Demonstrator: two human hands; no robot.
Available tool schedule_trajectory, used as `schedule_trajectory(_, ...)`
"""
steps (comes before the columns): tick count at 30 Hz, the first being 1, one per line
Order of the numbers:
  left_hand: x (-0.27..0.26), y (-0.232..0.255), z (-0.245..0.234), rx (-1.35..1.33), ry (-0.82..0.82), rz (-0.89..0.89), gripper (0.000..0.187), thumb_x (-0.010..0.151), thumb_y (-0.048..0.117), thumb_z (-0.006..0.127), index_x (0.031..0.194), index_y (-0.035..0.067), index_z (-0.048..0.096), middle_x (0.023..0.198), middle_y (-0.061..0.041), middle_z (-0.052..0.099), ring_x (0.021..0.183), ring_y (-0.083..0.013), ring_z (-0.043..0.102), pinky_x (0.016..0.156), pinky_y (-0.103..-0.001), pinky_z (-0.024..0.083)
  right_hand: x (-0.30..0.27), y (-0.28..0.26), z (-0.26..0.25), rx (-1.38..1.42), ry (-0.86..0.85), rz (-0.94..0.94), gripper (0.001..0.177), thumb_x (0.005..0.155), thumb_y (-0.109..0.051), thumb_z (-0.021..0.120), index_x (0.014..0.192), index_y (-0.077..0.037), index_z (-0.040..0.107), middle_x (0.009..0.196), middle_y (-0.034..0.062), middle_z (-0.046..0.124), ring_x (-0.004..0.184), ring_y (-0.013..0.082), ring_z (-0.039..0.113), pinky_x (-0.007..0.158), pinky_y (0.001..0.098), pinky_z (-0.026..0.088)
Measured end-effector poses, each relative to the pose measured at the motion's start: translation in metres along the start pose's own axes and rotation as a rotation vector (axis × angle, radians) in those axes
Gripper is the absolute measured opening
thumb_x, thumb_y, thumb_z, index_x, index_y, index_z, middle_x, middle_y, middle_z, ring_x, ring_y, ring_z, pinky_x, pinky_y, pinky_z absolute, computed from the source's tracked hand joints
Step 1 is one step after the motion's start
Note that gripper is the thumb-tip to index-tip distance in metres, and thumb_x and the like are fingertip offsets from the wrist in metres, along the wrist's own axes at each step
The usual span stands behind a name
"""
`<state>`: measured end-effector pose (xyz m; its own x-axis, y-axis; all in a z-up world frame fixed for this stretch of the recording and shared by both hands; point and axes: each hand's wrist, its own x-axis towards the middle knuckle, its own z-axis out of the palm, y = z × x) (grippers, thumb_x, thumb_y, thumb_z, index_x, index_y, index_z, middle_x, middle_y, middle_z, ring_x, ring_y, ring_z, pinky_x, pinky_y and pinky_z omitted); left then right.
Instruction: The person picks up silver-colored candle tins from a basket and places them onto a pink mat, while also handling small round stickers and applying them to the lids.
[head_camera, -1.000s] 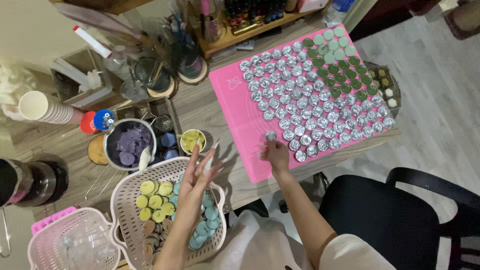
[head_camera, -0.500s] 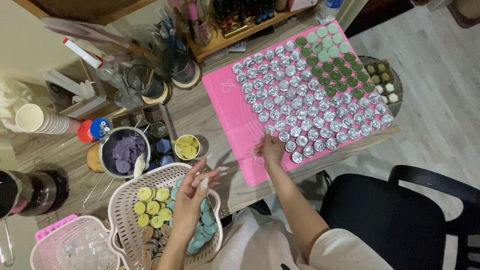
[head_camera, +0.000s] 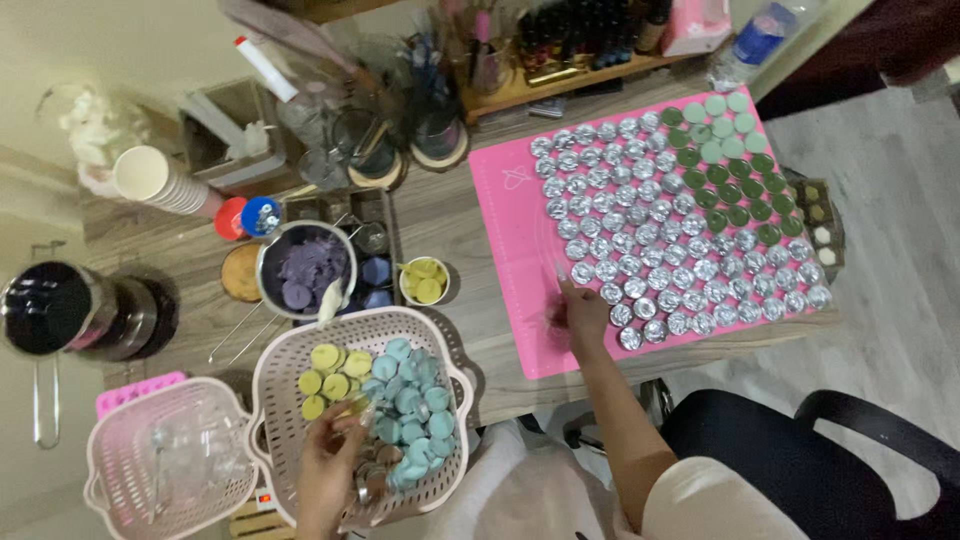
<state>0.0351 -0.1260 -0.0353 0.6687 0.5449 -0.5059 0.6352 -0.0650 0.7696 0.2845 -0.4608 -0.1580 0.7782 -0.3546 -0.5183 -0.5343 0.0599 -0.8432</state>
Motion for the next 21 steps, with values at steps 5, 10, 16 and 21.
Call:
schedule_trajectory(5,0.019,-0.060,-0.040,0.103,0.236,0.169,0.053,0.086,0.013,0.073,0.134,-0.001,0.057,0.117,-0.018,0.070,0.105,-0.0254,0.071,0.089,-0.037,0.056,-0.080,-0.080,0.009,-0.183,-0.370,0.114,0.066,0.101,-0.055,0.059,0.070,0.003,0.055,0.053,0.0090,0.050,0.042,0.0182,0.052,0.043,0.0347,0.045)
schedule_trajectory(10,0.023,-0.058,-0.058,0.092,0.283,0.042,0.044,0.096,0.016,0.063,0.137,0.001,0.057,0.122,-0.016,0.071,0.110,-0.0235,0.071,0.093,-0.034,0.056,-0.171,-0.115,0.069,-0.567,-0.894,-0.213,0.025,0.093,-0.037,0.063,0.095,-0.012,0.066,0.067,0.0057,0.067,0.055,0.0159,0.063,0.052,0.0348,0.052)
schedule_trajectory(16,0.021,-0.026,-0.070,0.019,0.325,0.146,0.045,0.094,0.015,0.064,0.136,0.001,0.057,0.123,-0.013,0.073,0.102,-0.0220,0.072,0.090,-0.032,0.056,-0.230,-0.046,0.175,-1.005,-1.077,-0.898,0.034,0.091,-0.032,0.073,0.098,0.000,0.064,0.093,0.0171,0.070,0.082,0.0296,0.070,0.072,0.0434,0.056)
schedule_trajectory(21,0.012,-0.010,-0.095,0.004,0.317,0.163,0.044,0.094,0.015,0.063,0.136,0.004,0.058,0.122,-0.013,0.074,0.096,-0.0198,0.072,0.084,-0.032,0.056,-0.237,0.028,0.219,-1.138,-0.948,-1.285,0.035,0.089,-0.031,0.072,0.100,0.001,0.063,0.098,0.0183,0.065,0.090,0.0348,0.068,0.072,0.0449,0.057)
